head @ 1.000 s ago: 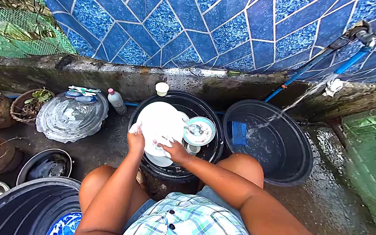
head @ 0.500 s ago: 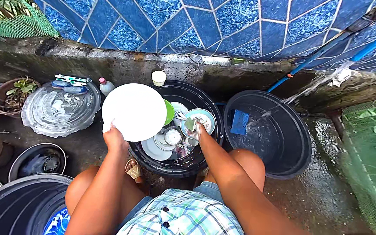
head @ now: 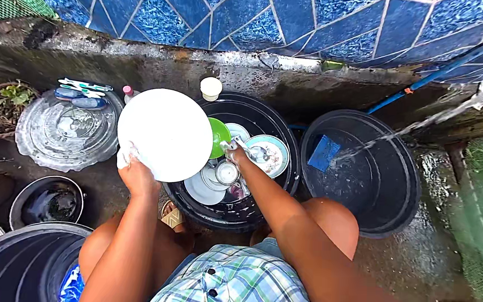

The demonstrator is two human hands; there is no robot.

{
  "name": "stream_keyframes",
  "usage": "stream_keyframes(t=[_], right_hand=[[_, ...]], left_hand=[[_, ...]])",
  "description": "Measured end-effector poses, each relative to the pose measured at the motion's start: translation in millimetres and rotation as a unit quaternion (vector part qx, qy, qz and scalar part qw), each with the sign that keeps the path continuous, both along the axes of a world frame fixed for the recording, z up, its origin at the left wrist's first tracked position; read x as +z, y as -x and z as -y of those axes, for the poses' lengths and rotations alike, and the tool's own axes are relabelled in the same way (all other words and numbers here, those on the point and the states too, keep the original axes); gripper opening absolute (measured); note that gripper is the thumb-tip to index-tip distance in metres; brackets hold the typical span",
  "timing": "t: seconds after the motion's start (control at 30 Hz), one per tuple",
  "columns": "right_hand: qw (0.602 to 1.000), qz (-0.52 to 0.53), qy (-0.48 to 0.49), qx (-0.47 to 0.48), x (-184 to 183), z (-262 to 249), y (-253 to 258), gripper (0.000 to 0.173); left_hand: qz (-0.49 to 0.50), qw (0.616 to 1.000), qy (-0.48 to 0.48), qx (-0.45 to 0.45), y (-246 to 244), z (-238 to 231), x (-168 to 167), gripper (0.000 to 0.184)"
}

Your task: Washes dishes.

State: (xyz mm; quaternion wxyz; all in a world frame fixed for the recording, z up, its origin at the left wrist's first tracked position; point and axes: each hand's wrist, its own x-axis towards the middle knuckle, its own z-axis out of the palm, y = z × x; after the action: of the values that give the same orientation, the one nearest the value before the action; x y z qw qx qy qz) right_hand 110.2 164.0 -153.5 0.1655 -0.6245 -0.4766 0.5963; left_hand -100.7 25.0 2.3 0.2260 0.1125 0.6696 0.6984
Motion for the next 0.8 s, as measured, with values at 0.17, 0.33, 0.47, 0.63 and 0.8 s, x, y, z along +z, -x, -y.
stream_keyframes(t=[0.17, 0.33, 0.47, 0.63, 0.8], right_hand=[[0.973, 0.156, -0.091, 0.143, 2, -4, -3, 0.046], [0.915, 0.316, -0.062, 0.243, -57, 56, -17, 0.059], [0.868, 0.329, -0.048, 0.369, -75, 83, -29, 0.066], [0.900, 0.306, -0.068, 0.303, -53, 60, -47, 0.047], [0.843, 0.303, 0.072, 0.438, -62, 86, -60, 0.039]], left_hand=[[-0.021, 0.999, 0.022, -0.024, 0, -1, -5, 0.034], [0.013, 0.999, 0.021, -0.026, -4, -3, -5, 0.032], [0.021, 0.999, 0.017, -0.034, -6, 0, -5, 0.033], [0.017, 0.999, 0.025, -0.035, -8, 0, -4, 0.032], [0.014, 0.999, 0.012, -0.037, -12, 3, -3, 0.033]])
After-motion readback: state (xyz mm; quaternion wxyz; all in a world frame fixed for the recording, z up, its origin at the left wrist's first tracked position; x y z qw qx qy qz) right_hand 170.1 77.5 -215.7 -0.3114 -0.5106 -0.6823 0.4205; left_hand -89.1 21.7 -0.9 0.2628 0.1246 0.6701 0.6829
